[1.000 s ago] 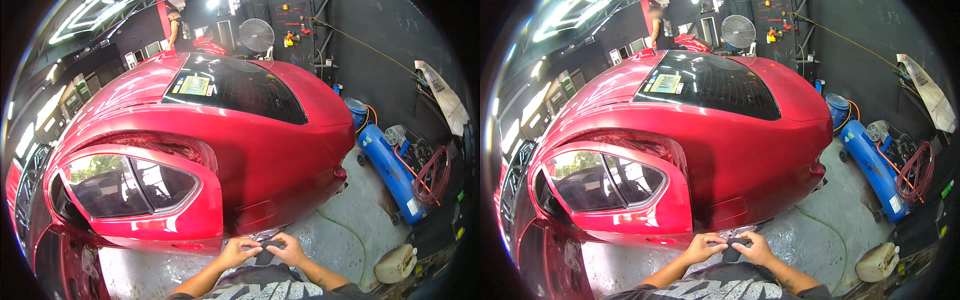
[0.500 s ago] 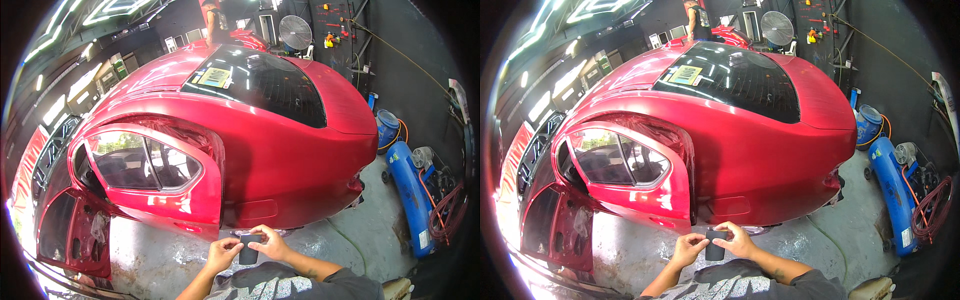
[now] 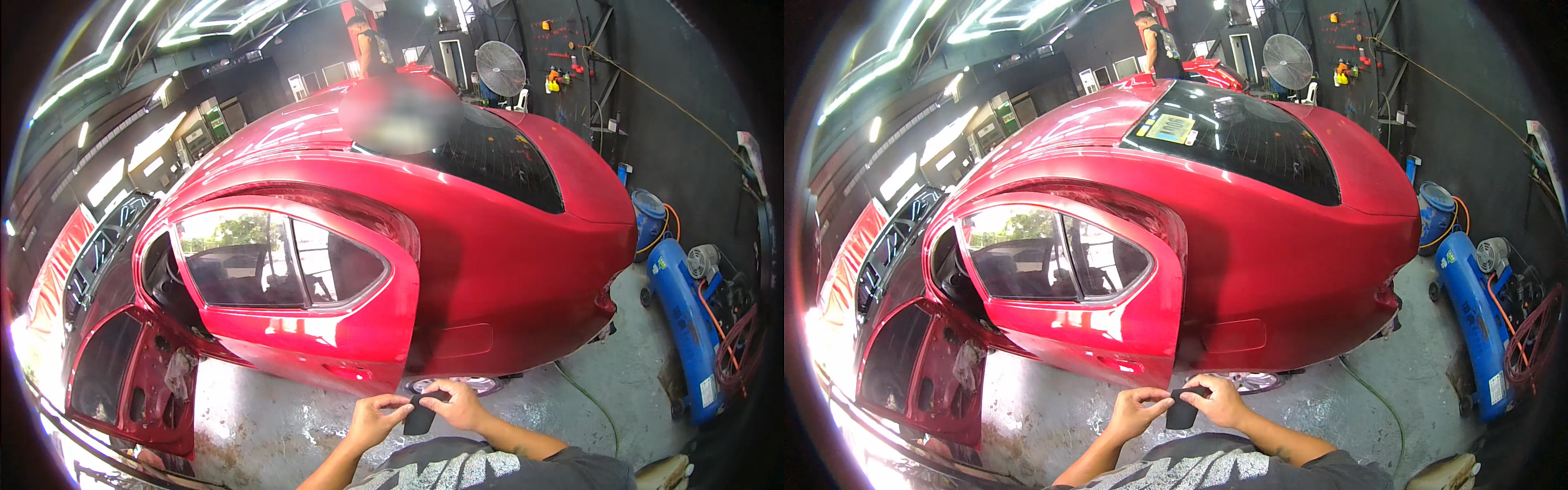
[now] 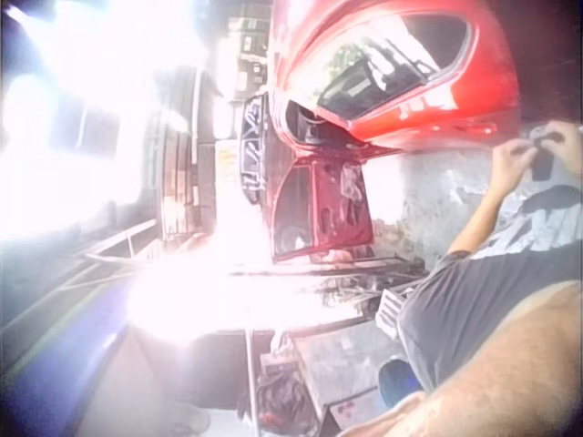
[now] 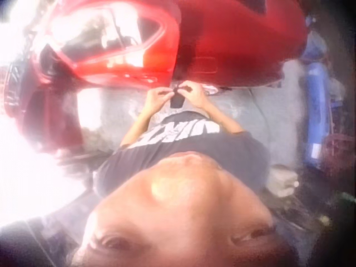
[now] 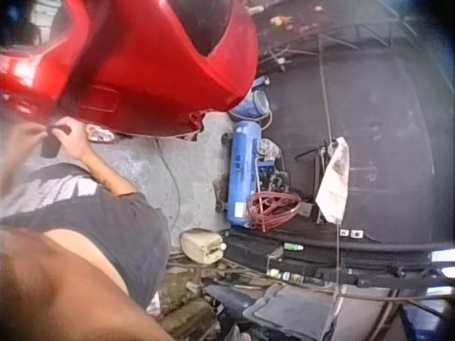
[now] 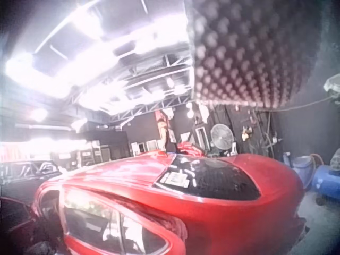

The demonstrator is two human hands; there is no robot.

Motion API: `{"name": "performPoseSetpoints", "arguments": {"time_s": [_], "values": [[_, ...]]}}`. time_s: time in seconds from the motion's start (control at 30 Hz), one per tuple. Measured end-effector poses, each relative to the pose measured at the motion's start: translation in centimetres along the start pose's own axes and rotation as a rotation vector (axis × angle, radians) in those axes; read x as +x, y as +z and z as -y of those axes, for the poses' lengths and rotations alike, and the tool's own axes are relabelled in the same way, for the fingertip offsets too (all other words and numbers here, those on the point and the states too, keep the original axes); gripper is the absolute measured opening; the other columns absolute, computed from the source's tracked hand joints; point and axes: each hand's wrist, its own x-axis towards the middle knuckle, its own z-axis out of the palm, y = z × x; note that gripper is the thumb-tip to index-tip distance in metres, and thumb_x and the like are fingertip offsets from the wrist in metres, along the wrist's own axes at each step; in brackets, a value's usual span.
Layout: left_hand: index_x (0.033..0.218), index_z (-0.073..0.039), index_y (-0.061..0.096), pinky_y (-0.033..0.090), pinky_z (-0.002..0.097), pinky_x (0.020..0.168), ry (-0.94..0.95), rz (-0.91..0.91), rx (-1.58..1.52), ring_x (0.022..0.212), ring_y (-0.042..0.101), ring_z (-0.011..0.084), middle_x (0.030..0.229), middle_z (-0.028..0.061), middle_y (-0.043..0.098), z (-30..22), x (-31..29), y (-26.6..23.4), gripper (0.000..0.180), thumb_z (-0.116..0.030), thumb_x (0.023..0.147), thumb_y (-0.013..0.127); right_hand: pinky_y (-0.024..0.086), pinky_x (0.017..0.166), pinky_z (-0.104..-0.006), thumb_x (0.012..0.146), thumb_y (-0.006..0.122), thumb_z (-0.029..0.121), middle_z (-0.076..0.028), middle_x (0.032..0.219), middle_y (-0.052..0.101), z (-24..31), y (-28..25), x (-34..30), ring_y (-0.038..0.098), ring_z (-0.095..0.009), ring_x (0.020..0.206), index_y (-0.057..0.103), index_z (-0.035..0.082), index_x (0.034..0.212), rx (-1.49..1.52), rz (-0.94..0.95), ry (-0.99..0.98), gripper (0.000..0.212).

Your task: The person sands the side panel of a red car using a sanding block and sandpaper. They open the car door to access the area and later wipe the surface with a blue cloth.

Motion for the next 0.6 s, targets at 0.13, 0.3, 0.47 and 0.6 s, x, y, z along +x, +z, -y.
{"name": "performPoseSetpoints", "arguments": {"time_s": [0.13, 0.3, 0.47, 0.6], "values": [[0.113, 0.002, 0.086, 0.063, 0.0317, 0.089, 0.008, 0.015, -0.053, 0.096, 0.080, 0.0132, 0.102, 0.0102, 0.087, 3.3, -0.5, -1.7, 0.026, -0.020, 0.100, 0.088, 0.059, 0.081, -0.0354, 0.098, 0.090, 0.026, -0.012, 0.107, 0.082, 0.7, 3.0, -0.3, 0.075, -0.018, 0.091, 0.081, 0.004, 0.118, -0.052, -0.031, 0.055, 0.032], [0.111, 0.002, 0.085, 0.058, 0.0263, 0.079, -0.045, 0.055, -0.288, 0.088, 0.071, 0.0058, 0.095, 0.0019, 0.082, 3.5, 1.7, -1.8, 0.020, -0.016, 0.102, 0.087, 0.056, 0.079, -0.0291, 0.101, 0.087, 0.022, -0.002, 0.106, 0.079, 2.2, 3.3, 0.9, 0.069, -0.006, 0.092, 0.079, 0.003, 0.122, 0.225, -0.155, 0.123, 0.030], [0.111, 0.002, 0.084, 0.059, 0.0267, 0.079, 0.019, 0.104, -0.437, 0.090, 0.071, 0.0068, 0.097, 0.0016, 0.081, 2.4, 3.2, -2.5, 0.018, -0.013, 0.103, 0.086, 0.056, 0.074, -0.0263, 0.103, 0.083, 0.016, 0.002, 0.094, 0.075, 4.0, 3.6, 2.4, 0.066, -0.004, 0.083, 0.078, 0.002, 0.116, 0.324, -0.246, 0.092, 0.020], [0.114, 0.004, 0.083, 0.062, 0.0281, 0.081, 0.014, 0.113, -0.384, 0.090, 0.074, 0.0084, 0.098, 0.0041, 0.082, 2.3, 4.9, -4.3, 0.020, -0.014, 0.104, 0.084, 0.054, 0.069, -0.0266, 0.103, 0.082, 0.018, 0.000, 0.089, 0.074, 10.1, 3.3, 3.8, 0.064, -0.004, 0.077, 0.079, 0.001, 0.110, 0.189, -0.274, 0.321, 0.018]]}}
